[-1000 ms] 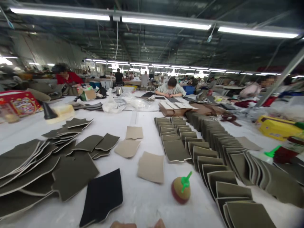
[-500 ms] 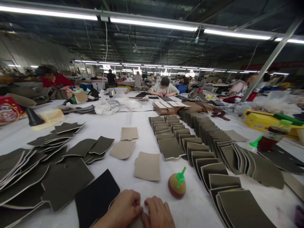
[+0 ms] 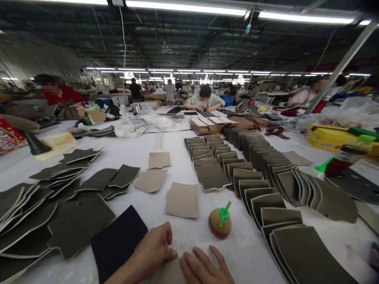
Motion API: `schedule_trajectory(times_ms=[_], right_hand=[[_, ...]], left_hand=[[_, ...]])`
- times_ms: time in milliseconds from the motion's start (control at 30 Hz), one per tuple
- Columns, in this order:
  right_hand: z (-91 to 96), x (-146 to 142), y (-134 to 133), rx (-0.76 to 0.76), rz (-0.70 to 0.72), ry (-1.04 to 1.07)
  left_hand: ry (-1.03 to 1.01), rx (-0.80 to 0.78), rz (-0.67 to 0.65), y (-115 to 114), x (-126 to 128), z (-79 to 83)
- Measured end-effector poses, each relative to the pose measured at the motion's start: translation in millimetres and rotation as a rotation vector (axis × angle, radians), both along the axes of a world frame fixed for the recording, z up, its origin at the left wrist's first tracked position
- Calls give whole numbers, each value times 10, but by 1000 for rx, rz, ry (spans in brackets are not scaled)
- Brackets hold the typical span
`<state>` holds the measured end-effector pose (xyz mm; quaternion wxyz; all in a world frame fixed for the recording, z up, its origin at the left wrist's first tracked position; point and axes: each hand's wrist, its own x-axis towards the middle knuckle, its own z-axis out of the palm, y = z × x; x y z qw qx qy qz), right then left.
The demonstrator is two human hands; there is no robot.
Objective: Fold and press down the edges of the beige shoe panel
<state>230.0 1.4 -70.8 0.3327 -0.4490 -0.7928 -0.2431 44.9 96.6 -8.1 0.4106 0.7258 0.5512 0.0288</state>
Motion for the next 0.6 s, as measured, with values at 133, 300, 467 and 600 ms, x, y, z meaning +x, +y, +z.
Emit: schedule_trajectory(times_ms=[133,300,467,600], right_hand=[[206,248,-204,-173,58,-227],[216,422,-386,-248,46,-319],[137,428,-446,-262,47,-305],[136,407,-464,-291,27,-264]], left_hand=[[-16,-36,18,26,-10,2],[14,-11,18,-13,-9,35],[-14,295,-129,-370,98,97],[-28,494,-574,-641,136,35]])
